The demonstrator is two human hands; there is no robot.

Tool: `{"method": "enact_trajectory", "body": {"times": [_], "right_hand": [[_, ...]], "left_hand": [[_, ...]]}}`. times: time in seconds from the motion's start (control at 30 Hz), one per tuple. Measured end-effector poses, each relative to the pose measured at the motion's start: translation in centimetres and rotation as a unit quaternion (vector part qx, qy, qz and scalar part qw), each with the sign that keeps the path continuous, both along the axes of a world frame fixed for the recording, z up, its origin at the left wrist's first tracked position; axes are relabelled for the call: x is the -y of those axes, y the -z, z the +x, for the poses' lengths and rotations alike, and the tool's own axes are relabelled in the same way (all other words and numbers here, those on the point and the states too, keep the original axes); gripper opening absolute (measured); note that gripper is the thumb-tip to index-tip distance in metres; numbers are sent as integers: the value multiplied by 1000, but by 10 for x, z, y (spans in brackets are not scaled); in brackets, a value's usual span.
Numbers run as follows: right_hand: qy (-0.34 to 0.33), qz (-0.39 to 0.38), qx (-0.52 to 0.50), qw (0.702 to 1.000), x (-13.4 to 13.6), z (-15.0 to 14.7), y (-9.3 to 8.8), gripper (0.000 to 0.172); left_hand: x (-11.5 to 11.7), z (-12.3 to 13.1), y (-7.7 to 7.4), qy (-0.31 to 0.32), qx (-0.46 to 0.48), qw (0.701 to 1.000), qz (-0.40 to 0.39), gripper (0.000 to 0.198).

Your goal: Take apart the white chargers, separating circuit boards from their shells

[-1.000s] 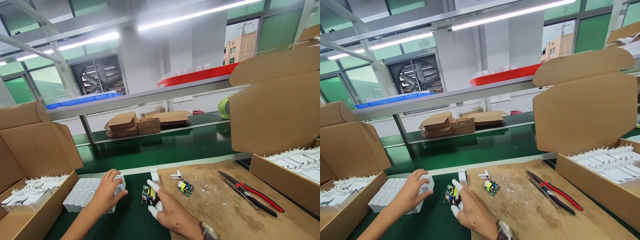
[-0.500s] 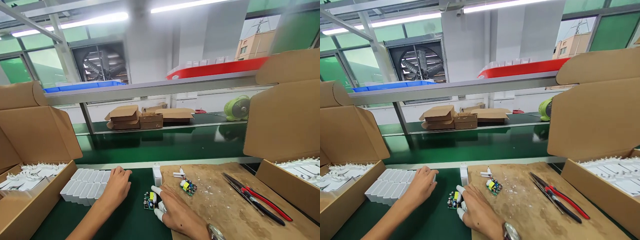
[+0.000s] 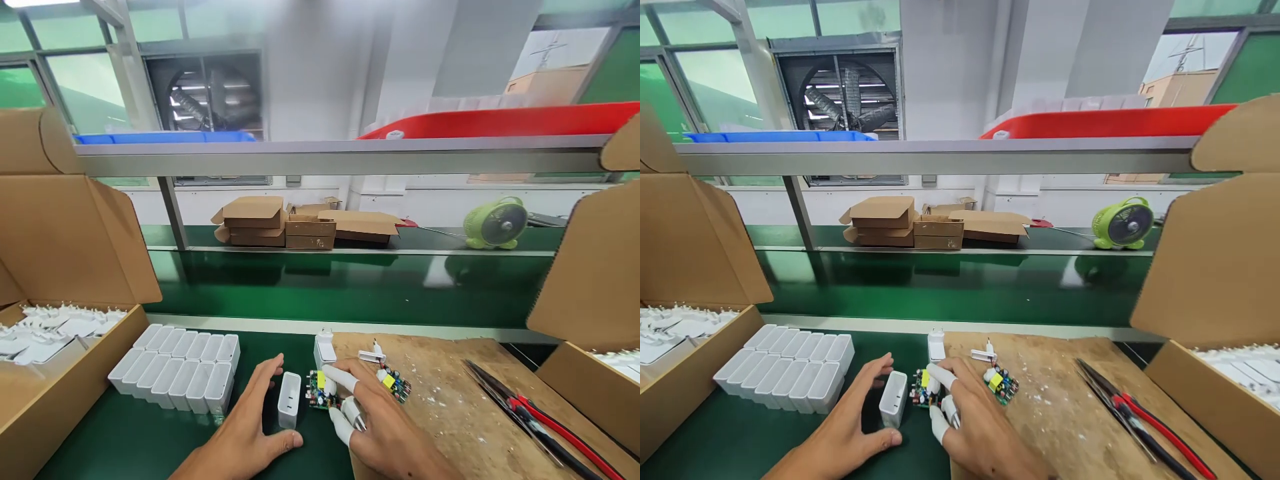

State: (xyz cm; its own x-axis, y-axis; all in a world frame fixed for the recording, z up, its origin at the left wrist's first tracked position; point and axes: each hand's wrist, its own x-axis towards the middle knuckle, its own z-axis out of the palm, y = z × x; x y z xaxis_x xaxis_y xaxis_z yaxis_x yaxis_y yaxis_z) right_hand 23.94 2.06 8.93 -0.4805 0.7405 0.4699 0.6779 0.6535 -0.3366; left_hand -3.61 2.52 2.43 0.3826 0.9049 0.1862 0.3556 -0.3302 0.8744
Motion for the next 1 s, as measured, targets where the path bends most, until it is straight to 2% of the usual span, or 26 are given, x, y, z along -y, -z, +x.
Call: {"method": "enact_trajectory", "body": {"times": [0.1, 0.17, 0.33, 0.43, 0.6, 0.83, 1.0], "right_hand": [[4, 83, -39, 996, -3, -2, 5, 53], [-11, 100, -60, 993, -2, -5, 7, 50], [-47, 116, -66, 990, 4, -14, 10, 52], [-61, 113, -53, 990, 8, -18, 7, 57], [-57, 109, -31, 992, 11, -19, 6, 60], [-34, 64, 29, 997, 11, -14, 21, 67], [-13, 101, 44, 994, 14, -18, 16, 62]], "left_hand": [[-3, 3, 2, 10, 33, 998, -46, 103], [-5, 4, 3, 7, 42, 998, -49, 101], [-3, 5, 9, -7, 20, 997, 71, 89], [-1, 4, 9, -8, 6, 992, 125, 89], [1, 3, 4, -5, -4, 987, 161, 90], [-2, 5, 3, 2, -21, 979, 204, 89], [-1, 7, 6, 4, -26, 977, 213, 87]]}}
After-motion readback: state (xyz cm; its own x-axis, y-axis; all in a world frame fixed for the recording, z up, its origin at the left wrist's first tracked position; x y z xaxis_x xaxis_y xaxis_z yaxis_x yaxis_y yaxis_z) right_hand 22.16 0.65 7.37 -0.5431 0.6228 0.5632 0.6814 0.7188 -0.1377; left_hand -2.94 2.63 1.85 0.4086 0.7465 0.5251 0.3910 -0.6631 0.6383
